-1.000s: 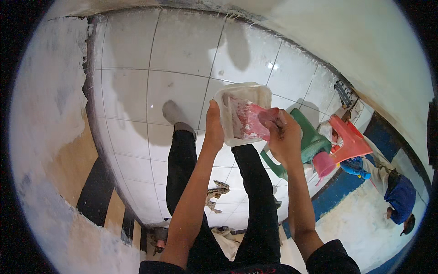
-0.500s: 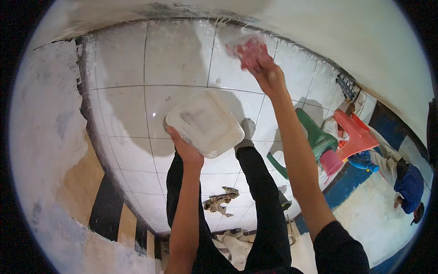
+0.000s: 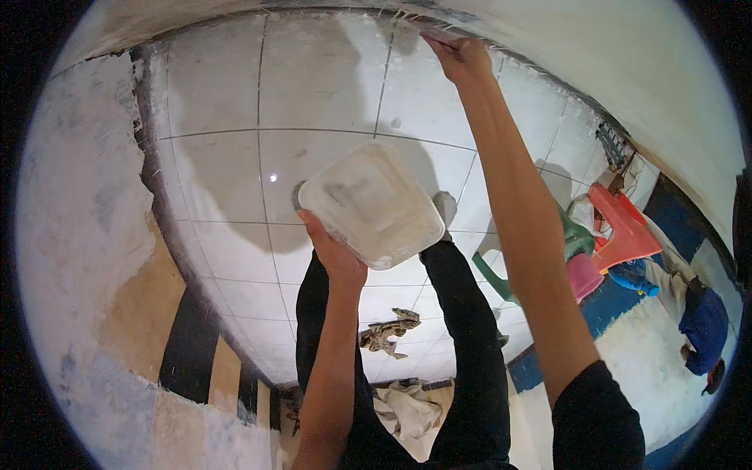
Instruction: The person applies plaster to a wall using a putty knife and a tray, smoothing the surface and replenishing the tool from the tray.
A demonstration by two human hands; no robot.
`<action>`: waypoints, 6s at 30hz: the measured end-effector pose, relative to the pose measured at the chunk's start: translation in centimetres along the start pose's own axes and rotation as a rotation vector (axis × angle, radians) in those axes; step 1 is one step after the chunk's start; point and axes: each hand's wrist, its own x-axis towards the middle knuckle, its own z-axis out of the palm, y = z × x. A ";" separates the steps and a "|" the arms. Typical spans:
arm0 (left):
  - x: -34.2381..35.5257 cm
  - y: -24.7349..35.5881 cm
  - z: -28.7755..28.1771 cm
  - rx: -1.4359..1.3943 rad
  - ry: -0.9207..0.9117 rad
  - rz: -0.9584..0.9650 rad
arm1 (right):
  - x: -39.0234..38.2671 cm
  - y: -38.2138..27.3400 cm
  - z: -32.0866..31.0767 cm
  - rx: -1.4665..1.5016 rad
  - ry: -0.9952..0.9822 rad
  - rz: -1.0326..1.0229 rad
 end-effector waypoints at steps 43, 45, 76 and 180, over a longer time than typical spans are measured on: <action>-0.5 -0.4 -0.1 0.073 -0.033 -0.035 | 3.2 -3.5 -2.1 -0.009 -0.372 -0.072; -0.8 0.0 -0.3 0.096 -0.033 -0.033 | -3.6 -7.9 0.7 0.231 -0.252 0.063; -22.7 4.2 3.5 -0.048 -0.301 -0.211 | -52.5 -30.7 0.6 -0.318 0.041 0.006; -68.4 -1.6 27.6 0.050 -1.179 -0.209 | -82.1 -60.4 -9.2 -1.393 0.031 -0.862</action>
